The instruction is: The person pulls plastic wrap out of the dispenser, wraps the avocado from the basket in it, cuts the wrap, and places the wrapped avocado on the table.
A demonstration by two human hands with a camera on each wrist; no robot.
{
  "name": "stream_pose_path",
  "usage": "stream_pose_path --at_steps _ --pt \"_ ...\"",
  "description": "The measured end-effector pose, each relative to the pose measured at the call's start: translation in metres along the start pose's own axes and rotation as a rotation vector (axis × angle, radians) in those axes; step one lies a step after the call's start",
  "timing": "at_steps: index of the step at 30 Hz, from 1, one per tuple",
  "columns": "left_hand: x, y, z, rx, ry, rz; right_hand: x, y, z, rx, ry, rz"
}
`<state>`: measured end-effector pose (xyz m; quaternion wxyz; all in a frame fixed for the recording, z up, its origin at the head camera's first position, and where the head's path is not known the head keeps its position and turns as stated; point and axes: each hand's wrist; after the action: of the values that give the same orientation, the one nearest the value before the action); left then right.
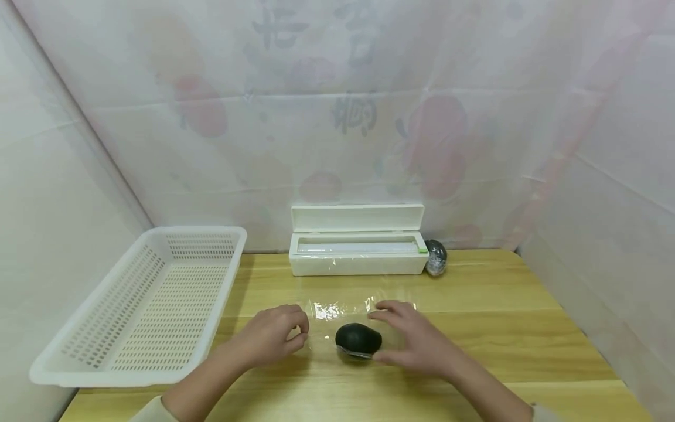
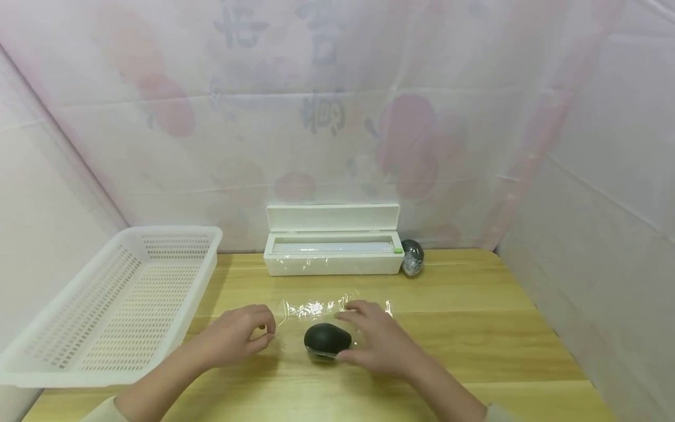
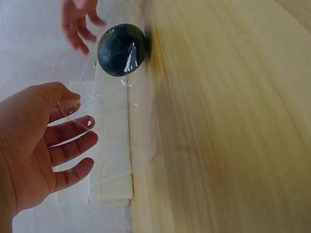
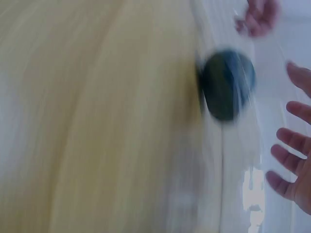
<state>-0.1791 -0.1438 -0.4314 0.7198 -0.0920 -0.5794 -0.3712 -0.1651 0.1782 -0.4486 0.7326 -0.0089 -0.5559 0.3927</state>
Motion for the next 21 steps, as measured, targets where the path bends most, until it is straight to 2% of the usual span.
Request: stream_pose_path --at_steps 2,4,9,13,15,19,21 --pt "0.0 0.0 0.001 0.027 -0.01 -0.02 -0.012 -0.01 0.007 0.063 -0.044 -0.024" --pt "0.001 -0.001 0.002 0.051 -0.014 -0.036 -0.022 -0.017 0.013 0.082 -0.074 -0.036" --pt "0.002 -0.003 0.003 0.075 -0.023 -0.053 -0.03 -0.019 0.024 0.048 -0.12 -0.024" --pt "0.006 -0.004 0.003 0.085 -0.015 -0.068 -0.028 -0.015 0.03 0.007 -0.158 0.034" --pt "0.01 -0.001 0.003 0.07 0.027 -0.064 -0.027 -0.014 0.032 -0.009 -0.169 0.062" --pt "0.018 0.011 0.007 -0.005 0.206 -0.013 -0.027 -0.012 0.037 -0.024 -0.186 0.102" --pt "0.019 0.021 0.009 -0.033 0.271 -0.036 -0.027 -0.011 0.04 -0.032 -0.199 0.114"
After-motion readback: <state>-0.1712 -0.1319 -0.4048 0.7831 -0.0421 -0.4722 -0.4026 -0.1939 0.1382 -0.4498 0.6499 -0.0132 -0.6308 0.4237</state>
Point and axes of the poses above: each hand's wrist, its own z-axis towards the middle knuckle, its own x-axis out of the back of the hand, y = z × x, and after that the axes turned 9 degrees about y, right-handed
